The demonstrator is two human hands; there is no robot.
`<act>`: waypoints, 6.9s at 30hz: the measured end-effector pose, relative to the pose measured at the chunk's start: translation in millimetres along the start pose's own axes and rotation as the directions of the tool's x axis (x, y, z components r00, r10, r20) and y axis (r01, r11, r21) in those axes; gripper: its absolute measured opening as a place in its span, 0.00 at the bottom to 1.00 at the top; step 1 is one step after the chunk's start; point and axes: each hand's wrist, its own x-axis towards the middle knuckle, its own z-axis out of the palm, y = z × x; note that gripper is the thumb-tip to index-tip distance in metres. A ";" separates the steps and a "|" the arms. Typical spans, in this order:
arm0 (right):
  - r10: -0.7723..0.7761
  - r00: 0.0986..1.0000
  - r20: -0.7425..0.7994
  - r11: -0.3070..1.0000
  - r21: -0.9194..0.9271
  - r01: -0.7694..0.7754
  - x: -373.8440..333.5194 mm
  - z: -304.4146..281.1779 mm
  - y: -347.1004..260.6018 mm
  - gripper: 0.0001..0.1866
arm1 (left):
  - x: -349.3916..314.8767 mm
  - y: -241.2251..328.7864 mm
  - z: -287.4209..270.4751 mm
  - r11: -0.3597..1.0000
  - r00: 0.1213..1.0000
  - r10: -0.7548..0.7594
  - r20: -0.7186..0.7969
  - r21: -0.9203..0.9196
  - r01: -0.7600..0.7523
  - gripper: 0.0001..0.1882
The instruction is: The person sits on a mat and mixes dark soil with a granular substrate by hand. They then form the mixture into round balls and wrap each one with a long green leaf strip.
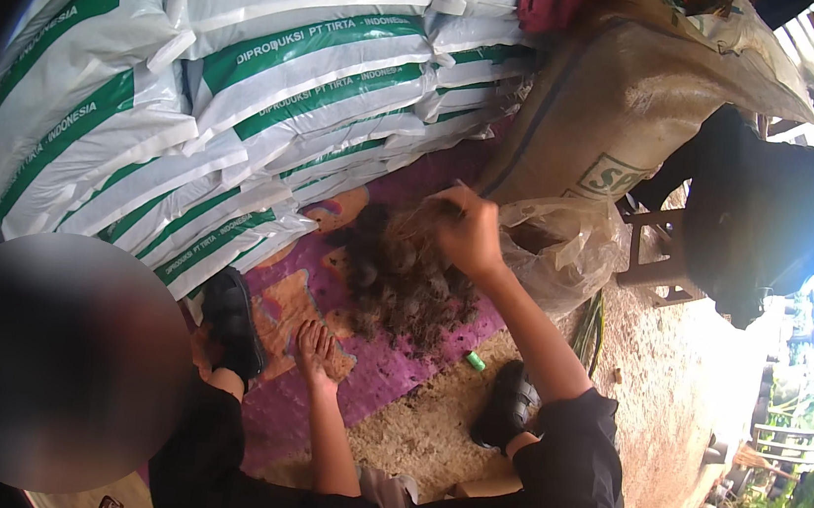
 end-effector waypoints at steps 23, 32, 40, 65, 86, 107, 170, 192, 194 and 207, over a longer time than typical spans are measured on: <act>0.272 0.538 0.798 0.962 -0.207 -0.178 -102.0 29.8 40.0 0.10 | 2.7 -8.2 12.8 0.999 1.000 -0.028 0.002 0.020 0.028 0.20; 0.257 0.701 0.666 0.876 -0.467 0.122 -150.4 135.4 97.2 0.12 | 1.5 -1.9 11.5 0.999 1.000 -0.002 0.019 0.035 0.001 0.24; 0.115 0.845 0.523 0.975 -0.222 0.004 -114.3 96.5 54.9 0.12 | -0.2 -2.9 8.0 0.999 1.000 -0.015 -0.022 0.042 0.016 0.22; 0.441 0.897 -0.010 0.863 0.280 -0.421 -50.6 -76.7 6.4 0.11 | -0.5 -8.6 14.5 0.999 1.000 -0.016 0.009 0.038 0.015 0.19; 0.376 0.749 0.545 0.543 0.526 -0.655 -69.1 -34.2 -40.8 0.09 | -52.1 -18.2 73.0 0.985 0.761 -0.103 0.641 -0.039 0.166 0.31; 0.515 0.793 0.326 0.510 0.627 -0.589 -74.3 -58.2 7.5 0.14 | -43.6 -17.1 63.3 0.982 0.902 -0.066 0.426 0.187 -0.017 0.15; 0.553 0.664 0.504 0.817 -0.169 -0.552 -186.0 94.7 67.7 0.35 | -14.4 -13.0 37.7 0.964 0.985 0.037 0.166 0.254 -0.079 0.30; 0.524 0.851 -0.019 0.851 0.005 -0.524 -202.5 60.4 62.4 0.11 | -8.6 -19.5 29.3 0.973 0.989 0.039 0.142 0.220 -0.069 0.28; 0.531 0.837 -0.134 0.814 -0.195 -0.548 -213.0 46.0 79.9 0.14 | -8.6 -21.2 27.5 0.972 0.986 0.042 0.159 0.224 -0.077 0.28; 0.634 0.773 0.003 0.740 -0.293 -0.605 -196.9 31.1 169.8 0.12 | -5.9 -17.8 25.2 0.980 0.987 0.046 0.156 0.184 -0.075 0.30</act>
